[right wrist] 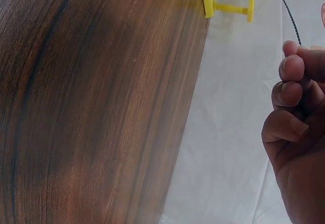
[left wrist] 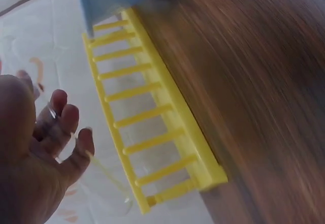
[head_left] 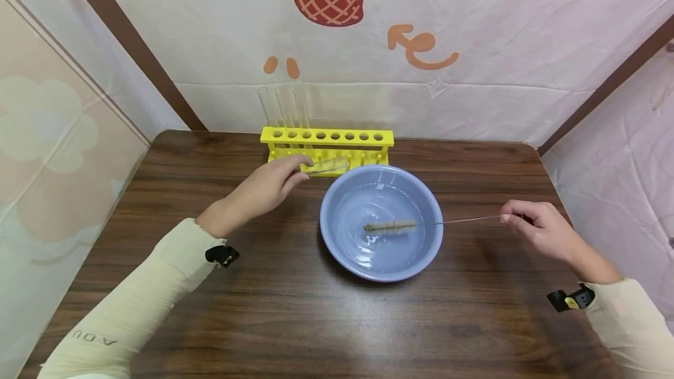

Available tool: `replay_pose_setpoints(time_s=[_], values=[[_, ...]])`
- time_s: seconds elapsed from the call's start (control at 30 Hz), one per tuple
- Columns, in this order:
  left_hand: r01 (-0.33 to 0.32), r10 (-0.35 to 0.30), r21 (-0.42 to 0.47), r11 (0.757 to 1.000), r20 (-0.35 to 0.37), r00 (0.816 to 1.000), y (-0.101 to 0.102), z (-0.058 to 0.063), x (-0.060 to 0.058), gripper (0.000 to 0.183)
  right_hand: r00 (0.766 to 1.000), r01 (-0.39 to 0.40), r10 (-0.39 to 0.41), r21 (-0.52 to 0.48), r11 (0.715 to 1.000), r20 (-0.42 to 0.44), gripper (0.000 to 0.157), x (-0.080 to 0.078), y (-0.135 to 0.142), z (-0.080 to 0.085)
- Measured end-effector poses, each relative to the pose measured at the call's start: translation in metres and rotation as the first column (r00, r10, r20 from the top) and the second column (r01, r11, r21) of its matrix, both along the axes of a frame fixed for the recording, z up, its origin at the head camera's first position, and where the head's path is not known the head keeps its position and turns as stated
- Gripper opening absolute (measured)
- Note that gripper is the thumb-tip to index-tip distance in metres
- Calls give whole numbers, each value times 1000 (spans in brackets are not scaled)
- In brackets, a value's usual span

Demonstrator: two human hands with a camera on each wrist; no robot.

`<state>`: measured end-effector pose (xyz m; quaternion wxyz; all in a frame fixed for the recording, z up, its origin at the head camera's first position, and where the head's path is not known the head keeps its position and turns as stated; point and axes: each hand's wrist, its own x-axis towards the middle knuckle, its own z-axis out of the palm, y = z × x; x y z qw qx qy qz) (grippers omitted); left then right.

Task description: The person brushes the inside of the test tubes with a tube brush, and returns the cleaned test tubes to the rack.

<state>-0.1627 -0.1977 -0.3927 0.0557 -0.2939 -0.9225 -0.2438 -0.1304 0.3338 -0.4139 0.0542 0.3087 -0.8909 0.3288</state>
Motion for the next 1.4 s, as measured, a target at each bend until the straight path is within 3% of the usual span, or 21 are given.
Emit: replay_pose_setpoints(time_s=[0.13, 0.3, 0.43, 0.67, 0.93, 1.07, 1.4], values=[[-24, 11, 202, 979, 70, 998, 9, 4, -6, 26, 1000, -7, 7, -1, 1000, 12, 31, 0, -3, -1], [-65, 9, 429, 901, 132, 991, 21, 11, -14, 26, 999, -12, 12, 3, 1000, 40, 29, 0, -5, -2], [-84, 46, 503, 860, 88, 995, 30, 17, -23, 27, 999, -9, 9, 5, 1000, 44, 29, 0, -6, -2], [-125, 159, 568, 813, -11, 987, 43, 20, -38, 29, 999, -13, 13, 7, 1000, 47, 29, -1, -7, -4], [-235, 326, 586, 775, -53, 944, 57, 25, -54, 32, 999, -4, 3, 8, 1000, 47, 29, -2, -7, -6], [-274, 379, 568, 776, -73, 922, 59, 28, -59, 29, 999, -10, 10, 3, 1000, 52, 28, -1, -8, -6], [-338, 446, 514, 789, -99, 890, 61, 27, -69, 29, 998, -2, 2, 16, 1000, 59, 28, -2, -8, -7]])
